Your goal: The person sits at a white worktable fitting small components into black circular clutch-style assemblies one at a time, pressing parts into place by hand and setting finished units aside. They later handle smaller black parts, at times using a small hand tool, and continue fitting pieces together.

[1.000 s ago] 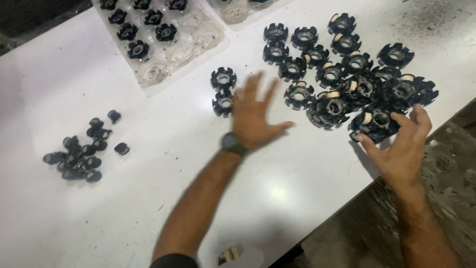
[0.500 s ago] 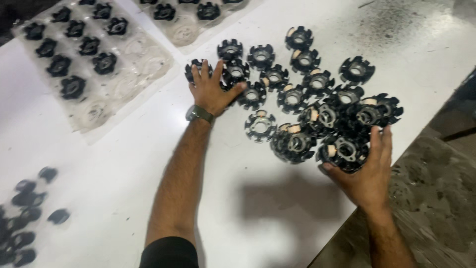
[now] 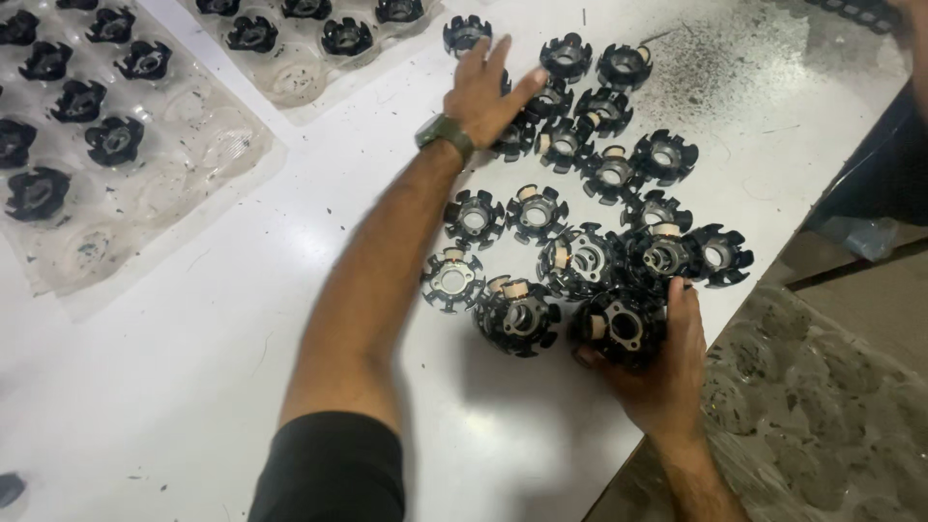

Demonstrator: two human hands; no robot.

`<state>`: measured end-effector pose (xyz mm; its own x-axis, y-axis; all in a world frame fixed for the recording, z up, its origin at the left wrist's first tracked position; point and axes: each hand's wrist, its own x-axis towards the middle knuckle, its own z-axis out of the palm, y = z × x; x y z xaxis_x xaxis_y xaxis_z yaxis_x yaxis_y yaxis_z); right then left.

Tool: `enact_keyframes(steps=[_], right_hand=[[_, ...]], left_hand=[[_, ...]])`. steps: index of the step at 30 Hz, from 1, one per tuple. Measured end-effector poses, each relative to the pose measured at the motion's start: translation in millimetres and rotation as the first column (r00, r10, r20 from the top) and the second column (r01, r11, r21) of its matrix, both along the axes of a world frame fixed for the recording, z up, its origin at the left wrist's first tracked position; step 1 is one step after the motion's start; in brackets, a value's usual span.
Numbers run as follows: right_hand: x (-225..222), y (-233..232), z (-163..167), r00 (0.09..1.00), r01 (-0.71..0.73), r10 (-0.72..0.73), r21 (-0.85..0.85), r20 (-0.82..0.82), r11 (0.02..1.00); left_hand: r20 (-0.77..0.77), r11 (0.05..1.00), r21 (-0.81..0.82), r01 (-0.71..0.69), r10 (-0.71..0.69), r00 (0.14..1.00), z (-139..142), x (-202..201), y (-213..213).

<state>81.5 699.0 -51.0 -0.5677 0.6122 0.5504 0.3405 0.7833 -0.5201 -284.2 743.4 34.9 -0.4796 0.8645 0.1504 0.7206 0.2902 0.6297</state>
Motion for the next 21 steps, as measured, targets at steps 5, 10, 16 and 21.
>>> enact_keyframes(steps=[5,10,16,21], right_hand=[[7.3,-1.1,-9.3,0.995,0.1,-0.1,0.034,0.02,0.994],[5.3,-0.9,-16.2,0.982,0.174,-0.169,-0.054,0.084,0.983],[-3.2,15.2,-6.2,0.946,0.299,-0.266,-0.185,0.184,0.936],[-32.7,36.3,35.6,0.965,0.253,-0.22,-0.276,0.145,0.927]], left_hand=[[-0.028,0.967,-0.043,0.252,-0.254,0.967,-0.7,27.4,-139.4],[-0.075,0.976,-0.12,0.182,-0.191,0.979,-52.7,128.0,-222.7],[-0.109,0.968,-0.225,0.114,-0.142,0.984,-69.0,125.9,-142.5],[-0.197,0.982,-0.152,0.11,-0.139,0.971,-28.4,110.0,-96.0]])
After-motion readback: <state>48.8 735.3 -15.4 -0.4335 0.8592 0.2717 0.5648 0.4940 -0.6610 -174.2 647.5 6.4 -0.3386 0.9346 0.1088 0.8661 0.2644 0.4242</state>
